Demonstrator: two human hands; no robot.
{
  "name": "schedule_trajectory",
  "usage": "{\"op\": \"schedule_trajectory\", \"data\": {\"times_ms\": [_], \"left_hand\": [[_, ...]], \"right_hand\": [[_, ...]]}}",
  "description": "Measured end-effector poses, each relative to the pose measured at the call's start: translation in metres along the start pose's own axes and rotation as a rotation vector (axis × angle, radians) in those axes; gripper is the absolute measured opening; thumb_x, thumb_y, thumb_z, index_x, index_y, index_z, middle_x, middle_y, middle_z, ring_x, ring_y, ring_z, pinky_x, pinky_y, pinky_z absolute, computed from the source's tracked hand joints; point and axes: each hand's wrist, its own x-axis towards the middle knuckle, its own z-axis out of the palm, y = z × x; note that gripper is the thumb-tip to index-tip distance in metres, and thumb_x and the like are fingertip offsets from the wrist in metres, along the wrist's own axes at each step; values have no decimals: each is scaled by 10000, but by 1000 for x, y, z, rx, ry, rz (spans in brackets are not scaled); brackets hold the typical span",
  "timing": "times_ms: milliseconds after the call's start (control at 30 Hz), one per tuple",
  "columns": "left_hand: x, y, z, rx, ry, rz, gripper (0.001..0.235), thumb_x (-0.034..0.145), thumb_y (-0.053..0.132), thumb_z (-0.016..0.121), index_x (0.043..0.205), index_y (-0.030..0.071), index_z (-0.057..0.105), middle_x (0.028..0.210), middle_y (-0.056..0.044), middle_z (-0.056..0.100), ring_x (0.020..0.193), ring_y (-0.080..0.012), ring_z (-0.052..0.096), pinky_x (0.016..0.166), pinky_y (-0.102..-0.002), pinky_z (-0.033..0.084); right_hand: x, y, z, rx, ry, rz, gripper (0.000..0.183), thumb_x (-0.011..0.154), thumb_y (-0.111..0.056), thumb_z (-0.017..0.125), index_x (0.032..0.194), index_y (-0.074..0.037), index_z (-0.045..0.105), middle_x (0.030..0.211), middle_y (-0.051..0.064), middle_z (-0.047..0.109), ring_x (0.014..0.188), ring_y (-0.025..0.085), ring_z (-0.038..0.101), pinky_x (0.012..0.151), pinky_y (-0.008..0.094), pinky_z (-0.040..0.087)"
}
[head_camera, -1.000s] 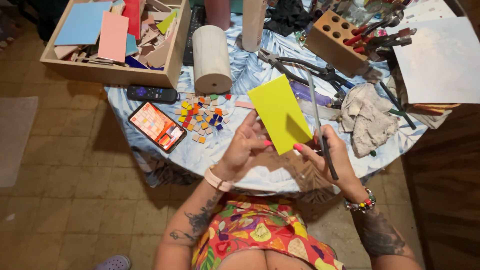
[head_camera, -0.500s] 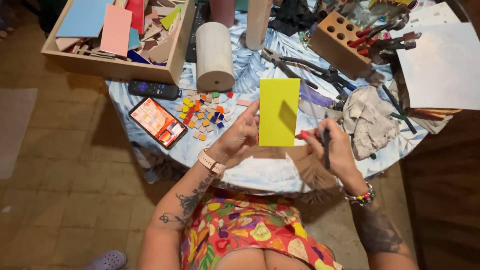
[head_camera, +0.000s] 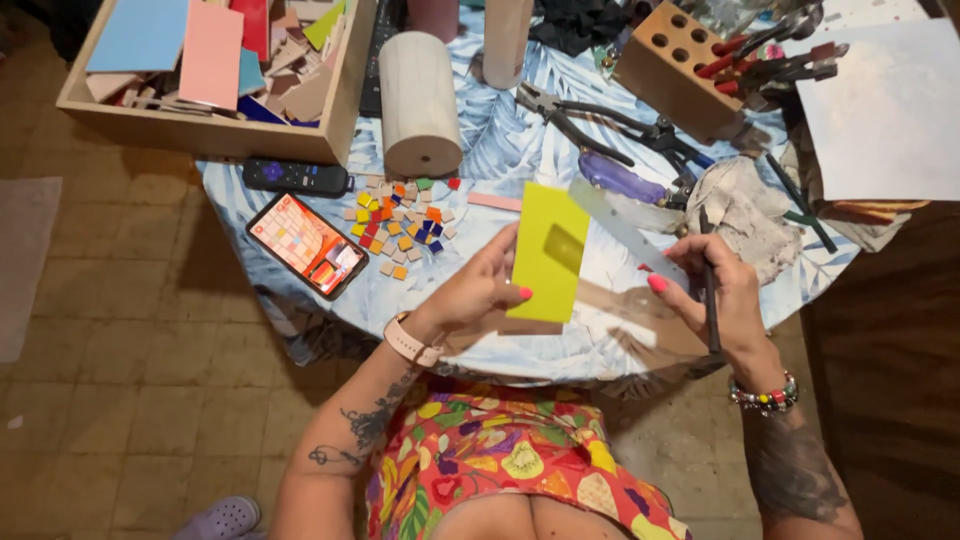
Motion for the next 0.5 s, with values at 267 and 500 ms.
{"op": "schedule_trajectory", "data": {"times_ms": [267,500], "left_hand": [[-32,30,24,818,207,-85,702,696,29,581,1274,-106,206,1018,-259,487,918,-369,520,739,-445,453],[-58,15,34,1525,532,328,442,748,164,597,1063,-123,479,799,-184,419,621,-343,516,453,-389,451]], "right_hand": [[1,-11,18,-83,-177,-152,357,604,-179,746,898,-73,574,591,99,566,456,205,499,457,277,407],[4,-4,37,-78,-213,-155,299,639,-195,726,867,-92,562,644,86,568,487,225,524,462,285,412]]}}
